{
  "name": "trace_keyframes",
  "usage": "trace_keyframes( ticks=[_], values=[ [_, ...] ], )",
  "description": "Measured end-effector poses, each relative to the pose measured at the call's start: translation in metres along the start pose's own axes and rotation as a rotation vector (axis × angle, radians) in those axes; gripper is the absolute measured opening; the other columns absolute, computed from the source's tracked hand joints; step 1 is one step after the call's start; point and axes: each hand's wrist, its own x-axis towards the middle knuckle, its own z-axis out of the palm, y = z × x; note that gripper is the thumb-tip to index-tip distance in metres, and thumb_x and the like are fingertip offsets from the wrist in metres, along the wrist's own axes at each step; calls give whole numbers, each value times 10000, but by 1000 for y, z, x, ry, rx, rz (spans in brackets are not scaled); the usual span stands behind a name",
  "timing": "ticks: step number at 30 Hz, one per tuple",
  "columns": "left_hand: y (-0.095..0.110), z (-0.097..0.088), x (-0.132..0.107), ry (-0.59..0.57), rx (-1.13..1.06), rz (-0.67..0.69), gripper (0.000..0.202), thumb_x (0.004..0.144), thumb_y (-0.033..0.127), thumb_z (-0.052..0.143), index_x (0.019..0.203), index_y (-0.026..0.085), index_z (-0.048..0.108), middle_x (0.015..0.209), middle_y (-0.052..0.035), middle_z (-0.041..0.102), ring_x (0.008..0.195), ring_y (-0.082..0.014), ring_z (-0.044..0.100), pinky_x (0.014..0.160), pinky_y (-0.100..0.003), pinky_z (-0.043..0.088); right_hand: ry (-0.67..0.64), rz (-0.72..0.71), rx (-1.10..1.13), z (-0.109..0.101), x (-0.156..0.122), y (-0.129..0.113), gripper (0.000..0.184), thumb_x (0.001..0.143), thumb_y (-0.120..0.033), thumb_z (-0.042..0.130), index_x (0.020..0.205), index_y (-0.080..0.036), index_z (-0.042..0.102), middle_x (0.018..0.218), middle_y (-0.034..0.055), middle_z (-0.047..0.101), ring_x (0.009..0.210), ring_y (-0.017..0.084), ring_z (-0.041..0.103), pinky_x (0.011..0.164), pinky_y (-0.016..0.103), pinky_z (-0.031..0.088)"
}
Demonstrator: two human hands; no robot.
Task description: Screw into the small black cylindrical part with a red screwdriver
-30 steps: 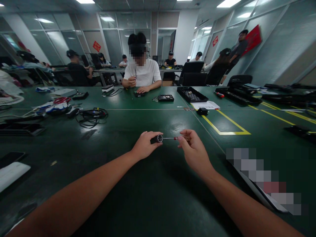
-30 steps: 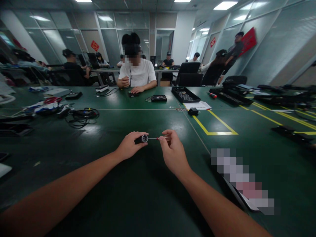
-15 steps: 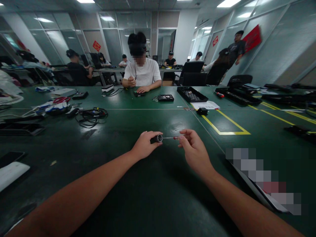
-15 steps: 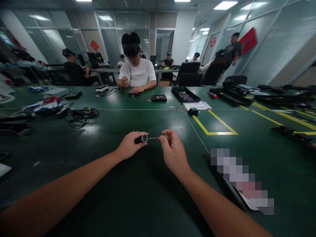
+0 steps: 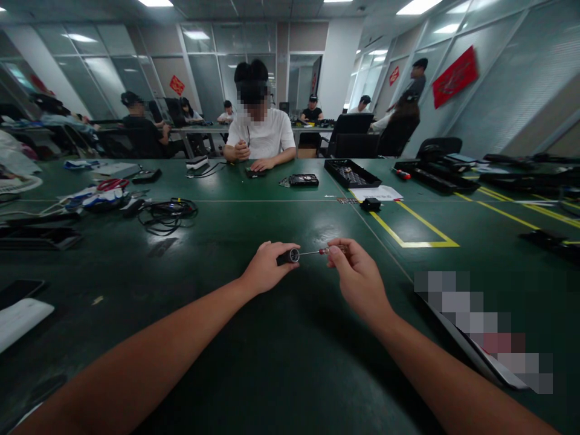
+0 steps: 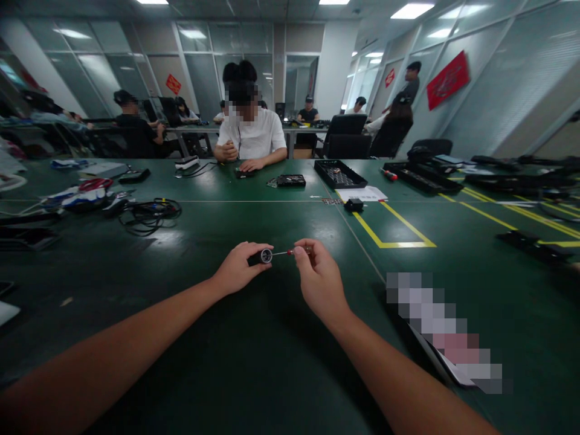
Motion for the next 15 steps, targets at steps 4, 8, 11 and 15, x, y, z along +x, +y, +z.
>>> trace_keyframes(
  ticks=[4, 8, 11, 15],
  values=[
    [-1, 2, 0, 25, 8, 20, 388, 883, 285, 745, 1263, 257, 671, 1200, -45, 737, 1085, -255, 652, 1113, -529, 373, 24, 1, 33, 3, 0, 2, 295, 952, -501, 568, 990, -221, 652, 819, 26, 664, 752, 199, 620, 741, 373, 506],
    [2, -1, 1, 63, 51, 75, 389, 904, 295, 723, 1285, 268, 651, 1216, -41, 730, 1138, -242, 648, 1174, -539, 309, 89, 144, 273, 3, 6, 10, 282, 888, -505, 669, 934, -227, 650, 815, 9, 656, 736, 180, 618, 738, 361, 525],
    [1, -5, 2, 41, 97, 96, 380, 919, 287, 701, 1295, 281, 645, 1223, -37, 724, 1177, -242, 637, 1191, -559, 276, 71, 407, 569, 0, 13, 13, 264, 828, -457, 733, 808, -214, 629, 689, -16, 591, 629, 148, 555, 658, 326, 536],
    [-4, -8, 4, -1, 98, 28, 380, 922, 308, 695, 1297, 268, 648, 1183, -44, 727, 1141, -246, 644, 1177, -579, 294, 132, 412, 620, -1, 17, 13, 254, 779, -412, 788, 779, -208, 635, 690, -13, 602, 627, 135, 548, 619, 287, 534]
  ],
)
